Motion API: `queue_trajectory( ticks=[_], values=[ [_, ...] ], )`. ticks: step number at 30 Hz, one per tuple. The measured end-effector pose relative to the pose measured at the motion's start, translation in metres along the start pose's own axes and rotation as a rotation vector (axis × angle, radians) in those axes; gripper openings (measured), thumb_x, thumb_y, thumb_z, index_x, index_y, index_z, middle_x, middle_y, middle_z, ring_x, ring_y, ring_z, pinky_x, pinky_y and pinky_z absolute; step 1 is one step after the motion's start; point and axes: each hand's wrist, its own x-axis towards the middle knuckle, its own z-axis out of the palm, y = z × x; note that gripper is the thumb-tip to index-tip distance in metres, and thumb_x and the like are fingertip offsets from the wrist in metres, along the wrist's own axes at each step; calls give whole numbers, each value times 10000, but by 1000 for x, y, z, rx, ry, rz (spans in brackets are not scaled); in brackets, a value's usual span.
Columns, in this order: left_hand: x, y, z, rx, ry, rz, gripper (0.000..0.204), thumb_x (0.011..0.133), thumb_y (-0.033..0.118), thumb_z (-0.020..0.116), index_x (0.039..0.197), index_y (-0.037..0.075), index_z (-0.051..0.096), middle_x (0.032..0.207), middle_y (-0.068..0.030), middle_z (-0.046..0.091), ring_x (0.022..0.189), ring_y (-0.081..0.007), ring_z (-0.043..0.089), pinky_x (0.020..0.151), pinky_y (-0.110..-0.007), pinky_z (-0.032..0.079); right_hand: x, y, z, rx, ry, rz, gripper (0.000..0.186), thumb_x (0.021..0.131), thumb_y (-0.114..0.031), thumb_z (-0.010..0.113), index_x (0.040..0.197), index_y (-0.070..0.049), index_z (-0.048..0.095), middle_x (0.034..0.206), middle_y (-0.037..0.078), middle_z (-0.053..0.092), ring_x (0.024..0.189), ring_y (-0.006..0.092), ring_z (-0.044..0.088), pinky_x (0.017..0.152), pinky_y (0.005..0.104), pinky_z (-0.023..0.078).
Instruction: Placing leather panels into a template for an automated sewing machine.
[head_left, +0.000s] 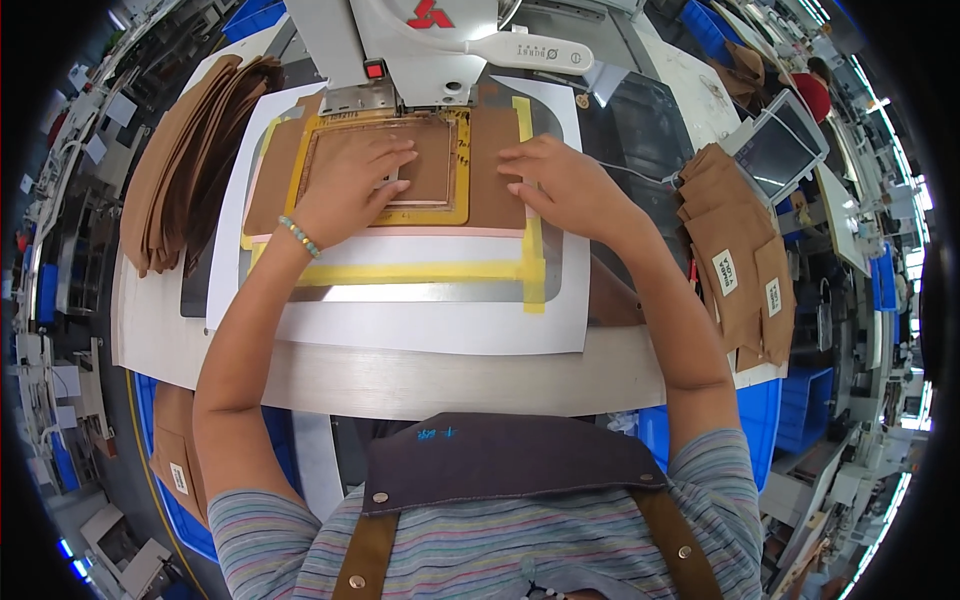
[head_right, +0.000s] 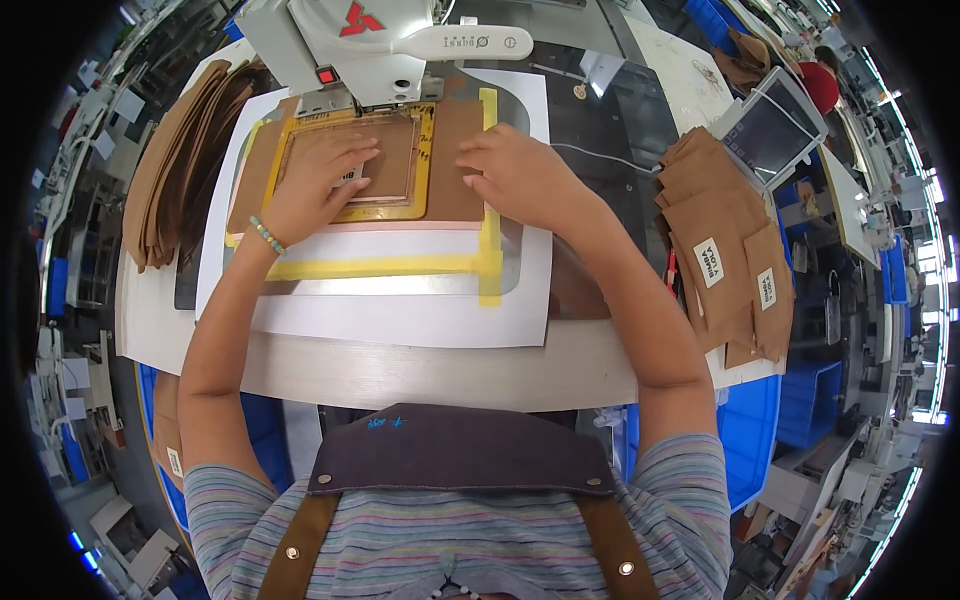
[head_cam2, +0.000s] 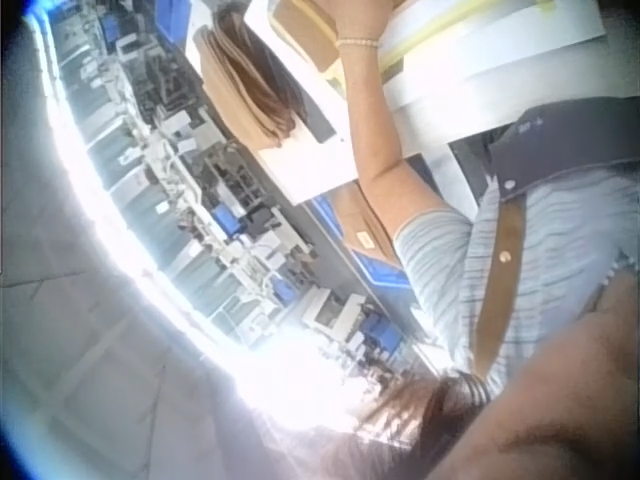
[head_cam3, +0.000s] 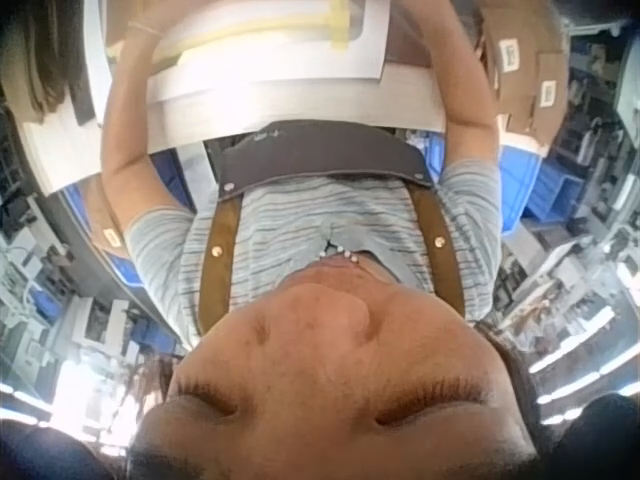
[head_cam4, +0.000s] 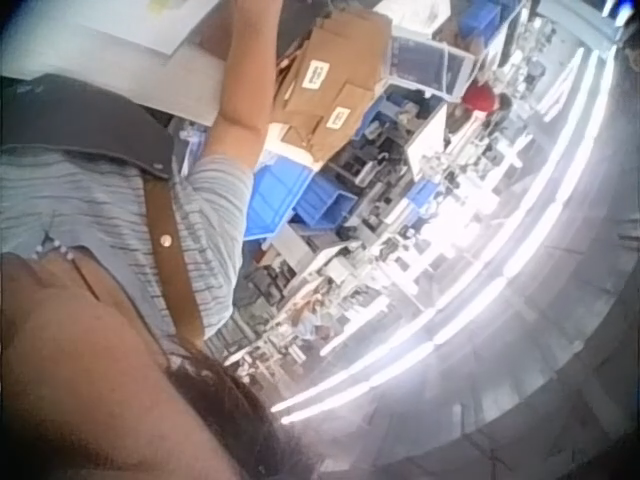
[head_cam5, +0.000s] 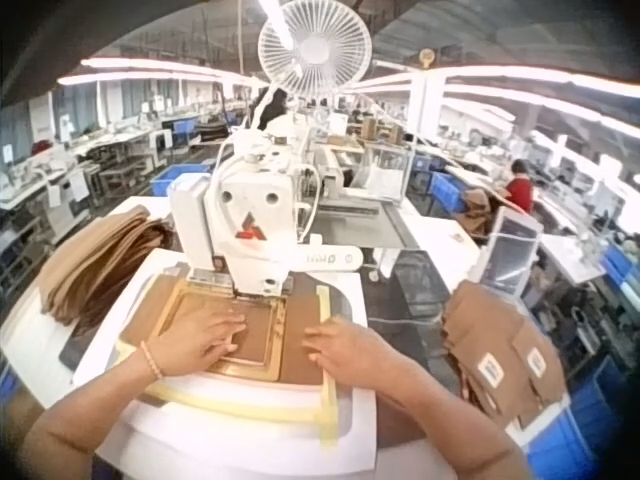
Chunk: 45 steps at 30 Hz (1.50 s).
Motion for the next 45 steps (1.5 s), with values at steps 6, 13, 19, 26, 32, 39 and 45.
queue_trajectory(
  ticks=[6, 13, 19, 26, 32, 39, 45],
  values=[
    [-23, -2, -12, -43, -64, -13, 449, 996, 133, 698, 1437, 69, 643, 1567, -75, 585, 1504, -338, 470, 1239, -446, 405, 20, -25, 21, 110, 65, -187, 305, 1007, -164, 623, 1257, -40, 745, 1332, 93, 717, 1280, 294, 605, 1091, 422, 515],
    [-23, 9, 6, -22, -148, 114, 532, 1014, 232, 676, 1532, 141, 600, 1675, -32, 482, 1595, -327, 347, 1288, -506, 324, 16, -44, 48, -105, 56, -316, 380, 926, -94, 653, 1300, -54, 708, 1290, 66, 721, 1229, 241, 620, 1010, 400, 506],
    [-19, 7, 4, 21, -156, 144, 493, 1030, 336, 677, 1476, 128, 651, 1639, -1, 528, 1567, -318, 387, 1258, -469, 375, 16, -56, 48, -204, 42, -289, 320, 921, -76, 629, 1232, -54, 702, 1190, 62, 705, 1186, 224, 620, 945, 375, 482],
    [-11, 6, 0, -24, -202, 131, 529, 1000, 293, 707, 1500, 140, 632, 1663, -20, 500, 1582, -329, 366, 1275, -491, 344, 17, -56, 46, -180, 35, -248, 308, 932, -80, 619, 1228, -40, 695, 1196, 78, 697, 1191, 226, 616, 957, 367, 478],
    [-5, -2, -1, 14, -167, 153, 516, 1015, 362, 699, 1478, 139, 651, 1634, -3, 534, 1537, -325, 427, 1246, -472, 398, 17, -56, 34, -170, 68, -277, 317, 941, -86, 616, 1242, -25, 694, 1239, 95, 703, 1217, 253, 621, 1010, 392, 486],
    [4, -7, -3, -44, -204, 145, 569, 972, 341, 755, 1459, 65, 651, 1643, -28, 522, 1543, -335, 410, 1264, -474, 379, -31, -144, -79, 385, -99, -718, 369, 1008, -177, 623, 1335, -26, 701, 1343, 189, 691, 1231, 335, 664, 1047, 474, 541],
    [20, -16, 0, -1, -226, 137, 594, 976, 365, 748, 1478, 67, 635, 1650, -39, 512, 1546, -331, 403, 1276, -473, 363, -58, -176, -141, 732, -243, -1114, 227, 904, -151, 705, 1035, 9, 797, 1065, 167, 776, 1070, 327, 729, 900, 450, 599]
  ],
)
